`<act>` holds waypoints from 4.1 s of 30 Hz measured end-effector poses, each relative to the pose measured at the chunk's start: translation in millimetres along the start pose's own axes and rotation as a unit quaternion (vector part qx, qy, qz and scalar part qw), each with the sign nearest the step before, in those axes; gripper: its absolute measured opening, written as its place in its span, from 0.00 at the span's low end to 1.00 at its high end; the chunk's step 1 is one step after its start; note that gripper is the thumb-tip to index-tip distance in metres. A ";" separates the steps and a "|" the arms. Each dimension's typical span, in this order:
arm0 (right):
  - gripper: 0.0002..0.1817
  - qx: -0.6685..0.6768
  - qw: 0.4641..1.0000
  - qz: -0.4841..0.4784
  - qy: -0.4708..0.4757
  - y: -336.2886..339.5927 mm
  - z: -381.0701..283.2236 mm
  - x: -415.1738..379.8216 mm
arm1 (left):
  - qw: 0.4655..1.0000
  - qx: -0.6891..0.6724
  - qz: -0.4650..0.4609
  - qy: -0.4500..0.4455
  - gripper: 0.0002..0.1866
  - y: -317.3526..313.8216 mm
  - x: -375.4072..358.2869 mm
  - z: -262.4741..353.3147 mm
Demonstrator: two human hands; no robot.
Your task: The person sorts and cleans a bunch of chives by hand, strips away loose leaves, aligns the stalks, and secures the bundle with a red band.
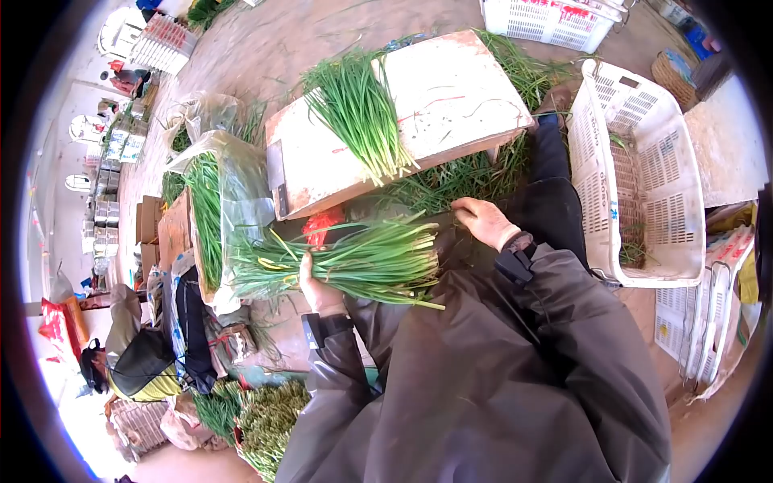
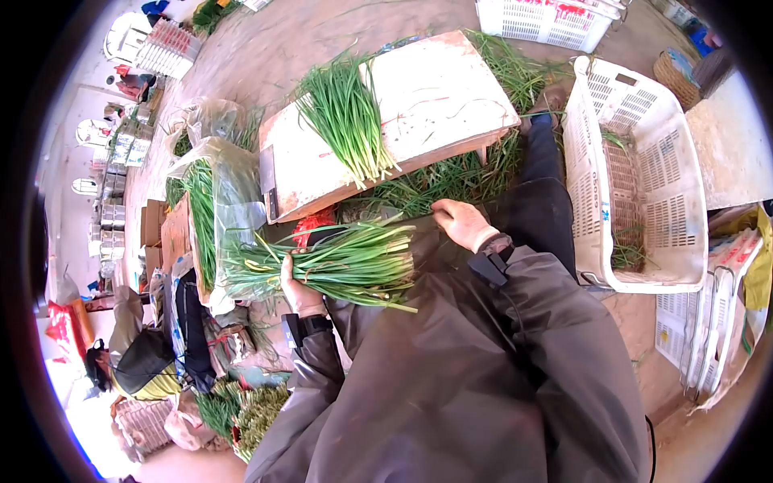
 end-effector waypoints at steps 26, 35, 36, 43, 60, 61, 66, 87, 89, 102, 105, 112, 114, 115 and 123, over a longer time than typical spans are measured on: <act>0.05 0.069 0.991 0.008 0.115 14.0 -59.9 -15.1 | 1.000 -0.013 0.025 -0.014 0.16 9.2 -1.9 -3.0; 0.07 -0.122 0.961 -0.038 0.245 -7.2 -88.0 -31.4 | 0.999 -0.006 0.030 -0.026 0.16 6.9 -0.6 -5.0; 0.07 -0.121 0.957 -0.050 0.260 -9.2 -88.9 -31.1 | 0.999 -0.005 0.037 -0.022 0.16 2.6 -3.8 -2.6; 0.05 -0.116 0.947 0.111 0.278 9.8 -93.6 -29.3 | 0.997 0.017 0.064 -0.035 0.17 -1.6 -5.1 -3.2; 0.08 -0.196 0.939 -0.007 0.281 -21.6 -118.7 0.2 | 0.999 0.016 0.040 -0.006 0.19 -10.1 -8.9 1.6; 0.08 -0.218 0.931 -0.004 0.292 -27.0 -115.9 2.5 | 0.999 0.013 0.045 -0.009 0.17 -10.6 -9.7 2.3; 0.06 -0.305 0.934 0.089 0.165 -13.8 -76.9 0.9 | 0.999 0.000 0.051 -0.006 0.15 4.5 -2.2 -0.9; 0.09 0.305 0.952 0.014 -0.027 3.1 -73.6 -27.8 | 0.991 0.021 0.129 -0.030 0.20 -8.7 -6.4 -3.5; 0.10 0.162 0.975 0.136 -0.071 10.4 -37.4 -17.8 | 0.990 0.024 0.132 -0.037 0.21 -1.5 -1.7 -7.7; 0.24 0.188 0.963 -0.159 -0.110 5.2 -41.4 -29.8 | 0.995 0.002 0.094 -0.011 0.19 -11.4 -6.0 -3.7; 0.25 0.034 0.985 -0.169 0.013 -27.0 -73.5 -36.2 | 0.994 0.012 0.110 -0.021 0.19 -13.7 -6.6 -4.4; 0.18 -0.042 0.997 -0.062 0.020 -21.5 -54.9 -31.2 | 0.993 0.007 0.114 -0.025 0.20 -3.0 -3.0 -5.7; 0.17 -0.034 0.998 0.021 -0.040 -11.2 -29.5 -26.5 | 0.994 0.010 0.103 -0.024 0.20 -1.4 -3.4 -6.0; 0.17 -0.041 0.994 0.086 -0.048 -10.4 -23.6 -24.5 | 0.995 0.009 0.100 -0.022 0.20 0.6 -2.8 -6.6; 0.11 -0.108 0.954 0.251 -0.120 28.9 -17.3 -10.8 | 0.993 0.024 0.111 -0.041 0.21 -0.2 -3.3 -4.6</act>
Point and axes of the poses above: each hand's wrist, its own x-axis towards the middle knuckle, its own y-axis out of the back of the hand, z = x × y, the point moved 1 cm from there along x, towards the middle knuckle
